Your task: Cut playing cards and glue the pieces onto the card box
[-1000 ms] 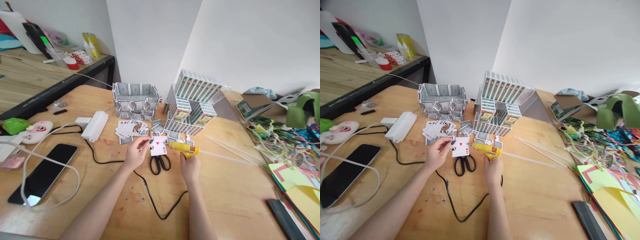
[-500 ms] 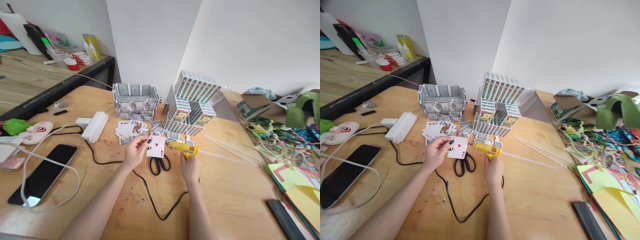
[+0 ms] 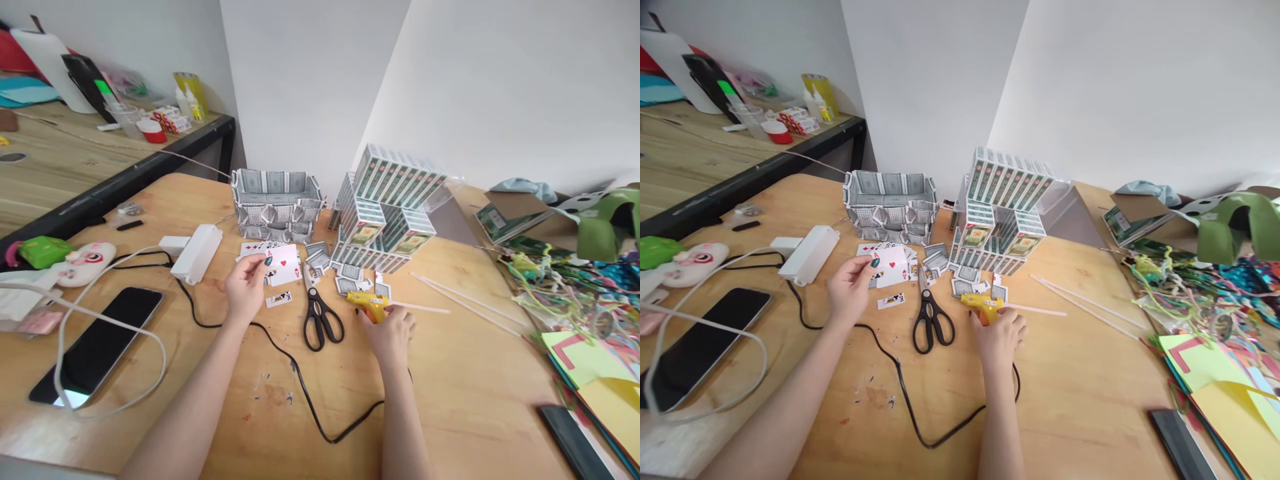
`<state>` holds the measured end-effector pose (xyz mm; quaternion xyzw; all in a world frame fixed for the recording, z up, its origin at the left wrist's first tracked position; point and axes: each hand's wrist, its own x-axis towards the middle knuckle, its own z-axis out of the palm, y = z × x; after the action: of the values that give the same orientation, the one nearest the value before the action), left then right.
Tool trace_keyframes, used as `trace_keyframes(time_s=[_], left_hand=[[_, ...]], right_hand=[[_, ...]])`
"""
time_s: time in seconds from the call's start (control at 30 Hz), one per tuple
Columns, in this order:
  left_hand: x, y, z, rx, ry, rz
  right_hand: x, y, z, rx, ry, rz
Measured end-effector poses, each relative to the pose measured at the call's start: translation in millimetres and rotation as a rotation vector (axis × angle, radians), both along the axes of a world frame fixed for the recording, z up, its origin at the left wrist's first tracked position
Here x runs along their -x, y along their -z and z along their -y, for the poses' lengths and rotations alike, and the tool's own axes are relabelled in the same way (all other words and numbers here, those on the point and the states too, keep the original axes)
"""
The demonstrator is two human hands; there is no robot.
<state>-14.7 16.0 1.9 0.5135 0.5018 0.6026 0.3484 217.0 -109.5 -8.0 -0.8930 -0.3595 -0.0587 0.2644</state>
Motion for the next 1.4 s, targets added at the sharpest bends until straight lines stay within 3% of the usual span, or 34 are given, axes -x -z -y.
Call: trace_keyframes(time_s=[0.07, 0.17, 0.33, 0.5, 0.63, 0.8, 0.97, 1.07, 1.23, 1.4], left_hand=[[0.9, 2.1, -2.0, 0.001, -0.033, -0.002], [1.3, 5.1, -4.8, 0.001, -0.090, 0.022], [3.6, 7.4, -9.1, 0.009, -0.167, 0.079], [3.4, 8.0, -8.5, -0.001, -0.138, 0.049], [0.8, 8.6, -4.8, -0.012, -0.065, -0.002], [-1.8, 8.0, -1.2, -0.005, 0.007, -0.026], [-3.3, 5.7, 0.4, 0.010, 0.067, -0.015], [-4.6, 4.3, 1.2, 0.013, 0.092, -0.011], [-7.6, 5.5, 2.8, 0.006, 0.116, -0.027], [-11.9, 4.7, 7.5, -0.013, 0.194, -0.089]], right_hand=[[5.8, -5.1, -5.7, -0.068, -0.083, 0.014], [18.0, -17.1, -19.7, -0.113, -0.333, -0.029], [40.1, -39.8, -52.1, 0.015, -0.650, -0.110], [49.4, -53.1, -91.6, 0.269, -0.739, -0.009], [50.9, -51.4, -117.4, 0.465, -0.806, 0.047], [50.2, -44.5, -133.6, 0.486, -0.797, 0.031], [41.8, -46.7, -127.6, 0.385, -0.844, -0.034], [34.7, -48.6, -113.5, 0.110, -0.811, -0.324], [29.5, -45.9, -84.4, -0.211, -0.773, -1.193], [29.5, -35.9, -64.0, -0.310, -0.727, -1.412]])
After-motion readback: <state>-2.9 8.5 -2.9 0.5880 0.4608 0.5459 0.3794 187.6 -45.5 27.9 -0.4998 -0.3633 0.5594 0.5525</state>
